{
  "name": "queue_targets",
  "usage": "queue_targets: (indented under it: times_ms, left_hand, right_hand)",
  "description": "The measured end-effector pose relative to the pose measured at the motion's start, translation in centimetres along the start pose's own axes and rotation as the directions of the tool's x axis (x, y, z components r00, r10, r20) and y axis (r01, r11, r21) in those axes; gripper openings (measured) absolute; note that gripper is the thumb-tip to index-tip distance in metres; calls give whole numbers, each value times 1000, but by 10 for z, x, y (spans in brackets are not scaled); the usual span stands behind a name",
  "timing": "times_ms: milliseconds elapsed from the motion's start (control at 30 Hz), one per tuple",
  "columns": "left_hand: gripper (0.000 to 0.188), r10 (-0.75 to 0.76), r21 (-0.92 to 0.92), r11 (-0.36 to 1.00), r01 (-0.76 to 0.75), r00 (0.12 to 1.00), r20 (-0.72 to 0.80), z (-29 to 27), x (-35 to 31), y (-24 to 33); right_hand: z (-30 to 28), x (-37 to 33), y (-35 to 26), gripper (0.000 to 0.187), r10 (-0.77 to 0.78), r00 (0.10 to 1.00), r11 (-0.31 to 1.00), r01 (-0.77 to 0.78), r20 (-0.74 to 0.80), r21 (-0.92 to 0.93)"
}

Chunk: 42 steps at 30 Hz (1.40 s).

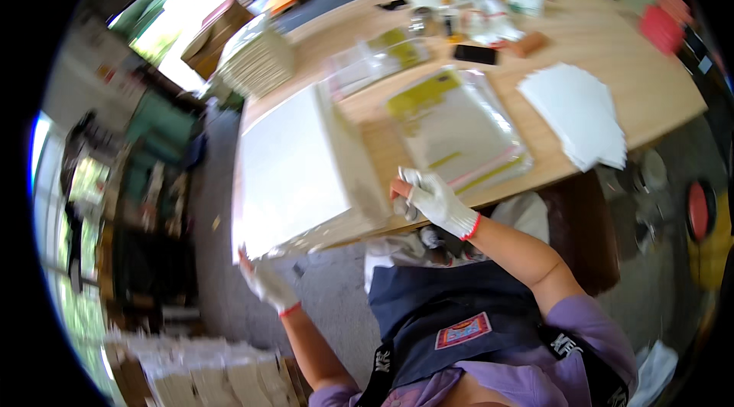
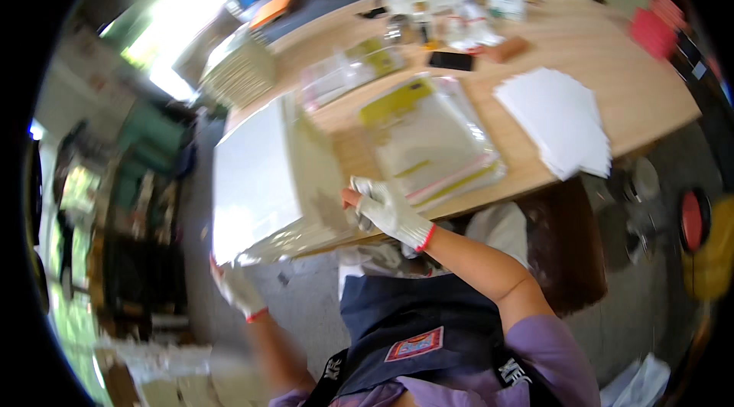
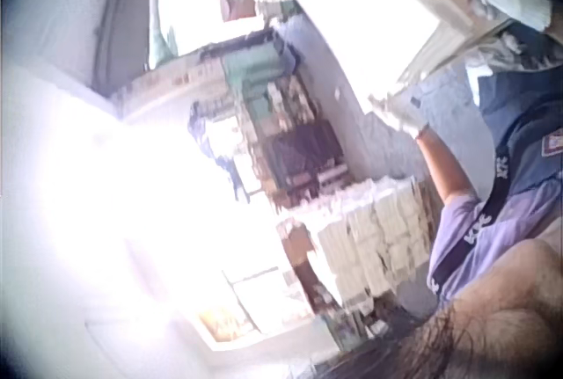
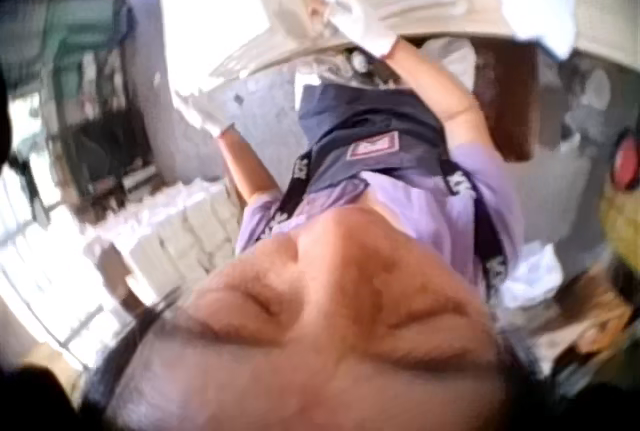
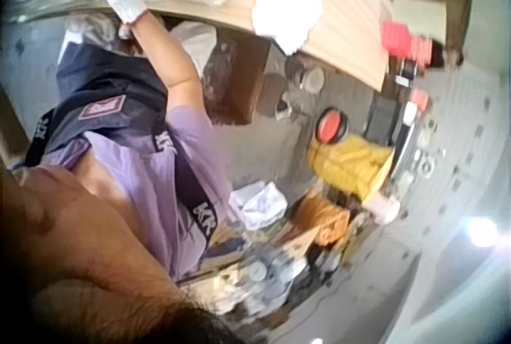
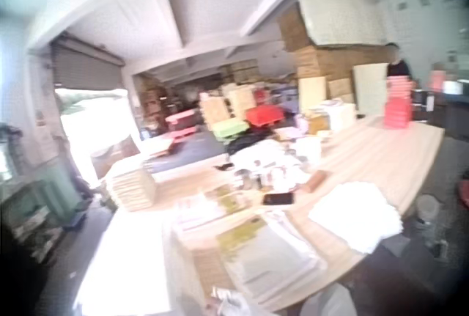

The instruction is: The person repeatedly picks up white rectangular sheets of paper and inserts them into clear plastic sleeves. They work at a wooden table, handling the paper and sleeves one by one to create a stack of packaged items.

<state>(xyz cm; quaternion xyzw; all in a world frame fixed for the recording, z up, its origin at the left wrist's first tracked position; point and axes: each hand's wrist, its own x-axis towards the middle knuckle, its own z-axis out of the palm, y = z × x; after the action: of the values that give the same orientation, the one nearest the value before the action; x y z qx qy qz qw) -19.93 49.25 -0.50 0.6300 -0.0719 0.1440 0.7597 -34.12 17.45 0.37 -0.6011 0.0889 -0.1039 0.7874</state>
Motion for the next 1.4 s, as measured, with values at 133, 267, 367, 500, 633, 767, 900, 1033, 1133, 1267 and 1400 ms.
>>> queue_targets:
  times_ms: [133,267,367,500,633,767,900,1033,1133,1267,1400]
  left_hand:
    - [41,-64,302,948,102,989,-132,-57,-48,-79]
    - [34,-270,222,940,260,963,13,-37,-126,-135]
    - [27,-185,386,921,55,934,307,26,-163,-127]
    - [17,-56,418,806,-418,649,759,94,-167,-95]
    - [23,135,220,732,-644,454,881,174,-160,-70]
    - [27,198,188,585,-789,363,910,230,-145,-76]
    - [25,-41,273,493,-826,291,956,271,-132,-82]
    - [26,-115,329,372,-868,309,944,288,-124,-90]
    - [27,-204,402,349,-846,350,914,288,-112,-97]
    - [28,-202,480,502,-720,442,874,278,-101,-102]
    - [25,-101,446,559,-699,476,873,267,-99,-113]
  right_hand:
    - [-117,-64,45,24,-265,857,941,130,-442,-311]
    - [-252,-143,48,9,-184,345,982,24,-920,-188]
    - [-314,-178,37,15,49,285,990,-142,-957,9]
    - [-340,-174,34,16,142,361,977,-202,-922,71]
    - [-354,-171,46,13,151,416,988,-84,-897,128]
    - [-327,-174,47,15,344,545,868,124,-764,480]
    - [-333,-202,58,12,334,473,898,105,-816,428]
    - [-341,-217,54,6,33,558,913,321,-829,252]
    - [-318,-225,43,27,-75,600,863,439,-796,249]
    - [-233,-241,4,50,36,767,909,240,-640,340]
    - [-204,-249,14,54,177,875,899,43,-451,436]
